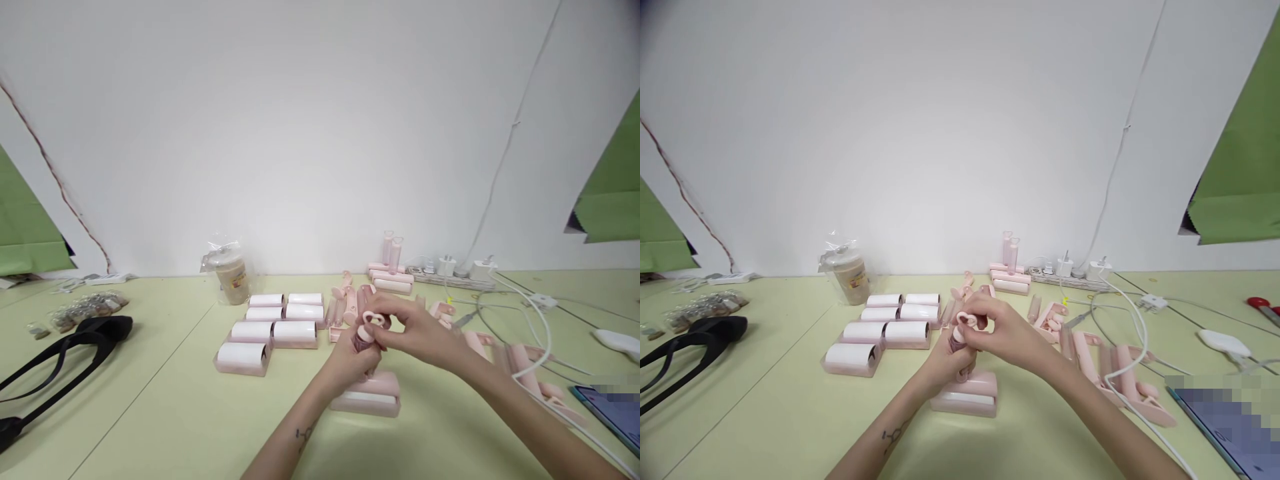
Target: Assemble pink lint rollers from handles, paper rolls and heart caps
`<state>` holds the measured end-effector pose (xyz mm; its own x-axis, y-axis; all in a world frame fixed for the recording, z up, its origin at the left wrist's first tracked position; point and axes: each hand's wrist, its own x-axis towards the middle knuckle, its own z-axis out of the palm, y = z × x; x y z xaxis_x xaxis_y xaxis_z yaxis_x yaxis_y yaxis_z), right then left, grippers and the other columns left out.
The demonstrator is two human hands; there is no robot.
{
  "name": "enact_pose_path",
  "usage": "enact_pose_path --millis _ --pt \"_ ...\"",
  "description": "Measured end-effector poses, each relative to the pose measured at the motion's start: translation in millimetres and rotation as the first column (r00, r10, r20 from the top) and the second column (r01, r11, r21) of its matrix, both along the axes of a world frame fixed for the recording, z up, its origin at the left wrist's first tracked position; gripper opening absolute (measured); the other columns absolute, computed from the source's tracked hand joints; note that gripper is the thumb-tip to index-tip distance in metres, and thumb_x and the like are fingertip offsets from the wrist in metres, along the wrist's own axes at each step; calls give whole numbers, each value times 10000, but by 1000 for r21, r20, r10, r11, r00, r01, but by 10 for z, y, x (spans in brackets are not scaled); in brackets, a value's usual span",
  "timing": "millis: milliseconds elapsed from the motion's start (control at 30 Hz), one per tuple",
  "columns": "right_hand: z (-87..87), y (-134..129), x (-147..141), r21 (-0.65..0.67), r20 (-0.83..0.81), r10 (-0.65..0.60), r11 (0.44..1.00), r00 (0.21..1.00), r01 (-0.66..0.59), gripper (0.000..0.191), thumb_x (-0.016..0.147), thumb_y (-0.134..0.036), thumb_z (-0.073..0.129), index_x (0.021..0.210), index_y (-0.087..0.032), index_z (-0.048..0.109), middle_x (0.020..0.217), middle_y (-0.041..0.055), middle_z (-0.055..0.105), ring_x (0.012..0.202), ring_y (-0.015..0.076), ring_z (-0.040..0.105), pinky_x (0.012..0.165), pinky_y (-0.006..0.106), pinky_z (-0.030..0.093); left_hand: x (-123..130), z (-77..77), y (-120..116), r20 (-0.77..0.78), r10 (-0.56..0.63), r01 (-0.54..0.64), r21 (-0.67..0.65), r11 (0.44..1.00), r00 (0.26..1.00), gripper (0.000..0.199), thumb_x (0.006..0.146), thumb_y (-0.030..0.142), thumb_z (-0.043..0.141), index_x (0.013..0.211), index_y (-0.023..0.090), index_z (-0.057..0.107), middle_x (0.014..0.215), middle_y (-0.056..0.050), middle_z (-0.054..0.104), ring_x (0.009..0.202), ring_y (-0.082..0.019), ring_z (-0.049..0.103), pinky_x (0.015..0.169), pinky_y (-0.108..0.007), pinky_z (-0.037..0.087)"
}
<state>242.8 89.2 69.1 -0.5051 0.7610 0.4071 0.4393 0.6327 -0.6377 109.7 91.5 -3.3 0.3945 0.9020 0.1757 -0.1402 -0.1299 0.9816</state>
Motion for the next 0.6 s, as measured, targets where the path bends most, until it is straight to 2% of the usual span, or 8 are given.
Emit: enact_pose_path --millis 133,200,267,367,467,600 --pt "-54 -36 -27 -50 11 33 998 999 -32 151 806 -322 515 812 -218 624 819 9 600 772 160 526 671 247 413 2 -16 14 -11 1 -1 -8 1000 1000 89 580 133 437 614 201 389 386 117 339 321 -39 319 337 -162 274" --pt "-82 -42 -31 -84 4 22 996 1000 -22 175 808 -363 523 816 -215 617 804 3 598 776 161 531 656 237 409 -1 -18 20 -21 -2 2 -9 1000 1000 89 563 125 431 610 197 408 379 113 357 318 -43 330 336 -165 282" --pt "-103 -40 -32 -101 -13 22 995 1000 -24 211 818 -386 508 782 -203 608 757 0 576 701 142 521 597 223 401 -6 -14 23 -33 -4 4 -11 1000 999 81 555 120 423 594 191 426 379 102 383 321 -45 340 331 -164 283" --pt "-107 -31 -42 -135 -55 94 986 994 -101 267 850 -402 451 768 -191 594 732 -2 545 551 100 466 495 206 380 -10 -7 26 -49 1 -2 -19 1000 999 75 560 115 424 580 186 441 389 93 403 334 -47 355 330 -159 285" --pt "-75 -33 -69 -78 -37 145 986 989 -147 287 866 -388 425 743 -192 594 708 2 555 575 110 477 520 209 388 -15 -17 31 -59 4 -5 -23 1000 998 79 565 108 430 553 182 455 390 86 407 343 -51 369 338 -161 295" --pt "-51 -51 -115 11 -3 72 997 997 -72 269 858 -351 448 682 -195 579 671 4 562 653 136 506 625 236 400 -40 -34 32 -50 4 -6 -29 1000 999 146 581 112 469 469 184 408 377 76 383 349 -52 372 357 -171 296"
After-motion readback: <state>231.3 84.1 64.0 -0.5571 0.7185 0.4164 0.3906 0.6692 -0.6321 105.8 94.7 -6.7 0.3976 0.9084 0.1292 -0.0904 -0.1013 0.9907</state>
